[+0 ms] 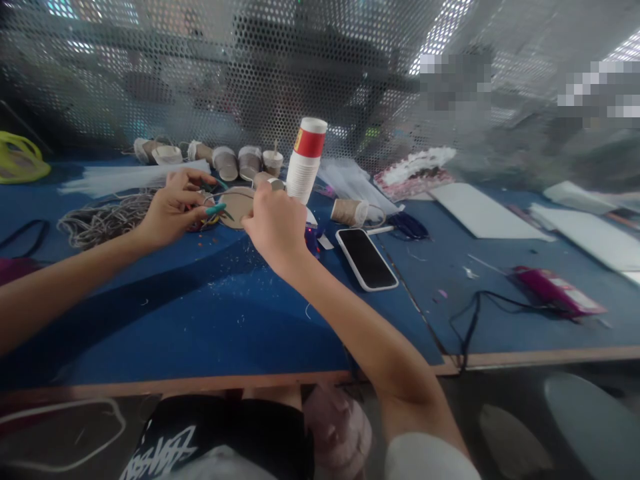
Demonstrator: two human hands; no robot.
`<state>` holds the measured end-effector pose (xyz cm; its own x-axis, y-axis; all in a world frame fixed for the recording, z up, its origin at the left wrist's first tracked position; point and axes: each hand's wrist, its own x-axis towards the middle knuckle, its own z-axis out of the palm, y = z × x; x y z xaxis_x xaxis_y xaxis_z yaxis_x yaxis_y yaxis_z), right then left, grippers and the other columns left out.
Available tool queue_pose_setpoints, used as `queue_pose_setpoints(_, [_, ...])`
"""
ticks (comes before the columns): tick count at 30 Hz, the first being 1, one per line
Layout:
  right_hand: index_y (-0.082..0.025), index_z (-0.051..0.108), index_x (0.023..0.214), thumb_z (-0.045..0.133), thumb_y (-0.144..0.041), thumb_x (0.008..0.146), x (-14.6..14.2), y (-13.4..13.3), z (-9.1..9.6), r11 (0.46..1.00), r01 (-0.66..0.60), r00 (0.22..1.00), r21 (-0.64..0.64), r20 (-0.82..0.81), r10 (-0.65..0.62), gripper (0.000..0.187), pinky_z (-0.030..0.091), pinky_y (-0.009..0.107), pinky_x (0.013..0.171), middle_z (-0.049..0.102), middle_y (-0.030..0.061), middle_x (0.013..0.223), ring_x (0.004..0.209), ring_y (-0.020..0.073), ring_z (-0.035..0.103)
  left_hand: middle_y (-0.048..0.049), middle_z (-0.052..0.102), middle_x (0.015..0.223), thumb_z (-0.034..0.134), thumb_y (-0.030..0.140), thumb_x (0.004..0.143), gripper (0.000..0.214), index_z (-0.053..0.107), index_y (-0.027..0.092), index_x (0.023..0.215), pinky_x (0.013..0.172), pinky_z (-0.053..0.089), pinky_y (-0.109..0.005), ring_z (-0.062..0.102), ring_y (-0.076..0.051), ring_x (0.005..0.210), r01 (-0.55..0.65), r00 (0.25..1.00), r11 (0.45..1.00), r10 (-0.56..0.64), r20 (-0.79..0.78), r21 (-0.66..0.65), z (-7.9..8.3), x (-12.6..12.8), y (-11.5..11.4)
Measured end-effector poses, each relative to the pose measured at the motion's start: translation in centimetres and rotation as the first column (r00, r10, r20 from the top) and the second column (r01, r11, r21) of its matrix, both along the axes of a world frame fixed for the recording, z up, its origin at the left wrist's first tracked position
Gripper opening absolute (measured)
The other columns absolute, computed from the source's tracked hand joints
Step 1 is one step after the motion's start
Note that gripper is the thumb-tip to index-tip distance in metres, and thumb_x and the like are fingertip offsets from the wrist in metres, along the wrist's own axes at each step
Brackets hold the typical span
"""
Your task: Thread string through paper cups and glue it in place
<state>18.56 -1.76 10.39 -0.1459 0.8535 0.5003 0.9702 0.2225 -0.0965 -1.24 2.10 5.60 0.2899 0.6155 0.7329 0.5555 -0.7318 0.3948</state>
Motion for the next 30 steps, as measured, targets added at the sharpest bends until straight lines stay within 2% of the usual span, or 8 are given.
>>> queue_pose_setpoints(3, [-0.011,0.062,0.108,0.058,-0.017,0.077,0.0,-0.1,0.0,1.0,-0.009,1.0,0.007,-0.021,0.009,0.031,0.041,0.03,0.058,0.064,0.0071,0.071,0.067,0.0217,0.062,-0.0051,0.06,0.119,0.057,0.048,0.09,0.037,0.07,0.02,0.072,0.097,0.046,-0.047,0.051,-0.024,0.11,-0.025,0.999,0.999,0.025,-0.026,0.023,-0.3,0.0,0.0])
queue_pose_setpoints(7, [-0.01,0.061,0.113,0.059,-0.016,0.076,0.0,0.0,-0.1,0.999,-0.05,0.995,-0.006,-0.087,0.049,0.038,0.041,0.031,0.06,0.063,0.0079,0.07,0.07,0.0236,0.061,-0.0046,0.059,0.117,0.055,0.051,0.091,0.038,0.069,0.02,0.076,0.095,0.045,-0.049,0.047,-0.026,0.111,-0.042,0.998,0.989,0.049,-0.044,0.138,-0.7,-0.2,0.3])
queue_pose_setpoints(13, [-0.01,0.061,0.111,0.062,-0.015,0.073,0.0,0.2,-0.3,0.996,-0.084,0.985,-0.003,-0.152,0.082,0.038,0.04,0.033,0.063,0.061,0.0095,0.069,0.074,0.027,0.06,-0.0054,0.061,0.113,0.054,0.043,0.094,0.032,0.069,0.021,0.074,0.095,0.042,-0.049,0.047,-0.026,0.107,-0.085,0.993,0.954,0.104,-0.05,0.287,-0.9,0.1,-0.2])
queue_pose_setpoints(18, [-0.011,0.06,0.107,0.061,-0.014,0.074,0.0,0.1,-0.2,0.994,-0.105,0.978,-0.013,-0.182,0.101,0.033,0.041,0.035,0.065,0.057,0.0066,0.064,0.074,0.0272,0.06,-0.008,0.062,0.11,0.058,0.04,0.091,0.028,0.067,0.022,0.071,0.093,0.038,-0.051,0.045,-0.028,0.106,-0.092,0.994,0.955,0.106,-0.032,0.281,-0.9,0.4,-0.7])
queue_pose_setpoints(25, [-0.012,0.061,0.102,0.061,-0.014,0.074,-0.1,0.0,-0.2,0.995,-0.083,0.977,-0.055,-0.201,0.071,0.028,0.04,0.035,0.066,0.058,0.0078,0.068,0.075,0.027,0.061,-0.007,0.063,0.108,0.06,0.037,0.091,0.024,0.064,0.024,0.072,0.088,0.04,-0.051,0.047,-0.029,0.104,-0.105,0.989,0.926,0.135,-0.058,0.364,-1.0,0.4,-0.6])
queue_pose_setpoints(28, [-0.014,0.061,0.1,0.062,-0.014,0.071,0.1,0.4,-0.2,0.994,-0.11,0.969,-0.02,-0.223,0.103,0.029,0.04,0.034,0.065,0.058,0.0057,0.066,0.074,0.0257,0.06,-0.0077,0.062,0.108,0.055,0.041,0.093,0.028,0.064,0.024,0.073,0.09,0.04,-0.051,0.047,-0.03,0.105,-0.097,0.992,0.936,0.119,-0.043,0.34,-0.9,0.3,-0.7])
queue_pose_setpoints(30, [-0.015,0.062,0.095,0.063,-0.017,0.07,0.4,0.7,-0.1,0.99,-0.142,0.958,-0.016,-0.252,0.134,0.025,0.041,0.035,0.066,0.058,0.0049,0.066,0.072,0.0248,0.06,-0.0065,0.061,0.111,0.048,0.048,0.095,0.031,0.067,0.026,0.084,0.094,0.04,-0.052,0.048,-0.028,0.107,-0.071,0.994,0.94,0.095,-0.054,0.333,-0.8,0.2,-0.8])
